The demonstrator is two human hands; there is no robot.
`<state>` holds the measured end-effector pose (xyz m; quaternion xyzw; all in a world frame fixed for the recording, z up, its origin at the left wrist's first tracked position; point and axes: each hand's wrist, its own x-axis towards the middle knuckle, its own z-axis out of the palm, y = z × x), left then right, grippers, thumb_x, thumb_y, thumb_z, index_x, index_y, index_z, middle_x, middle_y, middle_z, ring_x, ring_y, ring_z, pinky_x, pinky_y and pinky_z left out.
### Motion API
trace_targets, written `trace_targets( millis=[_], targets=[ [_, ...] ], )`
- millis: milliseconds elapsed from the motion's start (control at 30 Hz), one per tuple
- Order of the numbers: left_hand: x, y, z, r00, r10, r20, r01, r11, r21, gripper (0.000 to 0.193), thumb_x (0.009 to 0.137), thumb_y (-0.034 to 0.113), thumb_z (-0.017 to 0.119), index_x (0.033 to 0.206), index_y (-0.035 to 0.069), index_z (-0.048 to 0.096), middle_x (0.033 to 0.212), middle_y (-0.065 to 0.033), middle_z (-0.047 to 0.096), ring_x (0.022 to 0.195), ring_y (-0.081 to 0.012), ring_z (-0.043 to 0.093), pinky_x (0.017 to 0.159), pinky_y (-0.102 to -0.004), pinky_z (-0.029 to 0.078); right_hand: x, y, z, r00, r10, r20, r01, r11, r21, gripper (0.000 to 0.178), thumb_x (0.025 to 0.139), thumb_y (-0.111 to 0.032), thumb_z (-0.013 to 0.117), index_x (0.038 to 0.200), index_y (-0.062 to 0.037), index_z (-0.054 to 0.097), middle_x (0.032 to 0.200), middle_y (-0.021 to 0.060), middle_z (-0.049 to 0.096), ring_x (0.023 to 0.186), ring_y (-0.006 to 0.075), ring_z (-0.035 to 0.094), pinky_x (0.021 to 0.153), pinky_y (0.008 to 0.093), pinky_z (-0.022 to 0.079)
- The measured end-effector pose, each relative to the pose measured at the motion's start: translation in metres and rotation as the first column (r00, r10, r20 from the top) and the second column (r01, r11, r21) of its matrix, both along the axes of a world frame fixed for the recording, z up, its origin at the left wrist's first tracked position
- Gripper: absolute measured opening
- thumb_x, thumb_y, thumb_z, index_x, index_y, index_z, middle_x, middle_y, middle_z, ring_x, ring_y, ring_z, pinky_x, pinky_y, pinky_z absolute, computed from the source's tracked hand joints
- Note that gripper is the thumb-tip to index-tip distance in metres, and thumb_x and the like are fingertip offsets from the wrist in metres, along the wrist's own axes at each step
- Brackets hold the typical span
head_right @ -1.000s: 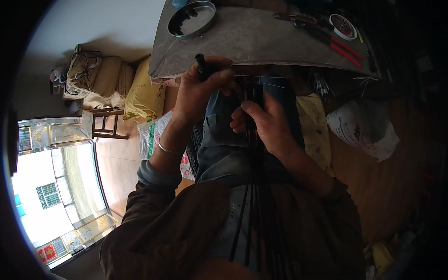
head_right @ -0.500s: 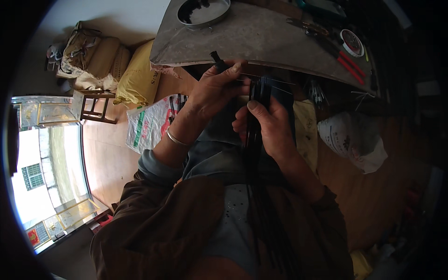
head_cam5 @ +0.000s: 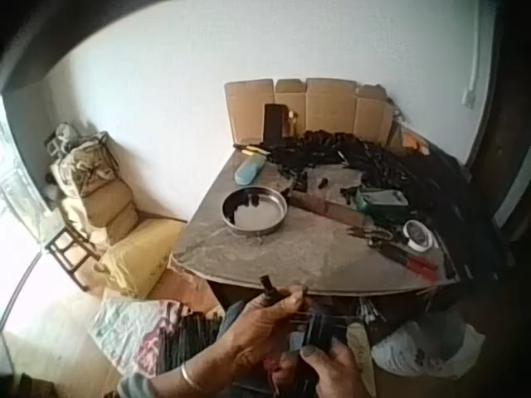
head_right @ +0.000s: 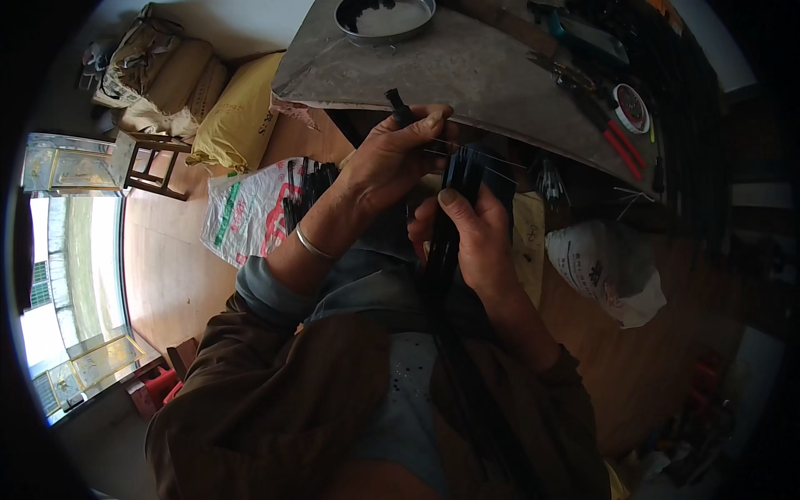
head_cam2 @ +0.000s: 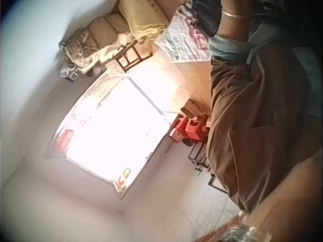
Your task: Manually assemble and secure the joints and ribs of umbrella frames using wire and pliers.
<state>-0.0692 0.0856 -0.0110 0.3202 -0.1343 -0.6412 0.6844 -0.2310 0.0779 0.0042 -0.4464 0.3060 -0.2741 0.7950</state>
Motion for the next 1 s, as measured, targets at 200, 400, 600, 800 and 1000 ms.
trace_targets(
  millis=[200,400,600,800,1000],
  targets=[
    [0.0023,0.001,0.0042,0.999,0.01,-0.035,-0.011,1.0,-0.024,0.024,0.091,0.014,0.061,0.114,0.005,0.059,0.098,-0.0099,0.064,0.09,-0.0224,0.062,0.075,-0.0367,0.053,0.001,0.0002,0.0025,1.0,0.006,-0.008,-0.006,1.0,-0.015,0.025,0.094,-0.021,0.056,0.107,-0.0002,0.051,0.079,0.0106,0.064,0.066,0.0193,0.065,0.063,0.0313,0.055],
    [0.0045,0.0008,0.0059,0.999,0.0,-0.044,-0.004,0.997,-0.077,0.021,0.091,0.013,0.06,0.111,0.005,0.059,0.098,-0.0103,0.064,0.092,-0.0233,0.063,0.076,-0.0375,0.053,0.0006,-0.0001,0.0005,1.0,0.007,-0.016,-0.007,1.0,0.001,0.023,0.094,-0.021,0.056,0.102,-0.0003,0.05,0.08,0.0111,0.064,0.068,0.0198,0.065,0.063,0.0322,0.055],
    [0.0049,-0.0011,0.0039,1.0,0.005,0.019,-0.004,0.999,-0.048,0.021,0.091,0.012,0.06,0.111,0.005,0.059,0.098,-0.0092,0.064,0.09,-0.0224,0.064,0.077,-0.0376,0.054,0.0001,-0.0007,-0.0012,1.0,0.01,-0.011,-0.01,1.0,-0.008,0.023,0.094,-0.021,0.056,0.102,-0.0003,0.05,0.08,0.0114,0.064,0.067,0.0204,0.065,0.063,0.0328,0.056],
    [0.0042,0.0,0.0054,1.0,0.006,0.005,-0.006,0.999,-0.033,0.022,0.091,0.011,0.06,0.111,0.005,0.059,0.097,-0.0094,0.065,0.089,-0.0214,0.064,0.073,-0.0359,0.054,-0.0003,0.0001,-0.0013,1.0,0.003,0.01,-0.003,1.0,0.004,0.021,0.094,-0.02,0.056,0.102,-0.0007,0.05,0.08,0.0112,0.064,0.067,0.0201,0.065,0.062,0.0323,0.056],
    [0.0039,0.0019,0.0077,0.999,0.016,0.04,-0.015,0.999,-0.046,0.022,0.091,0.01,0.06,0.112,0.004,0.06,0.099,-0.0102,0.065,0.089,-0.0212,0.064,0.073,-0.035,0.055,0.0002,0.0,-0.0019,1.0,0.013,0.007,-0.013,1.0,-0.002,0.021,0.094,-0.02,0.056,0.102,-0.0011,0.05,0.08,0.0111,0.064,0.067,0.0197,0.065,0.062,0.0317,0.056]
  ],
)
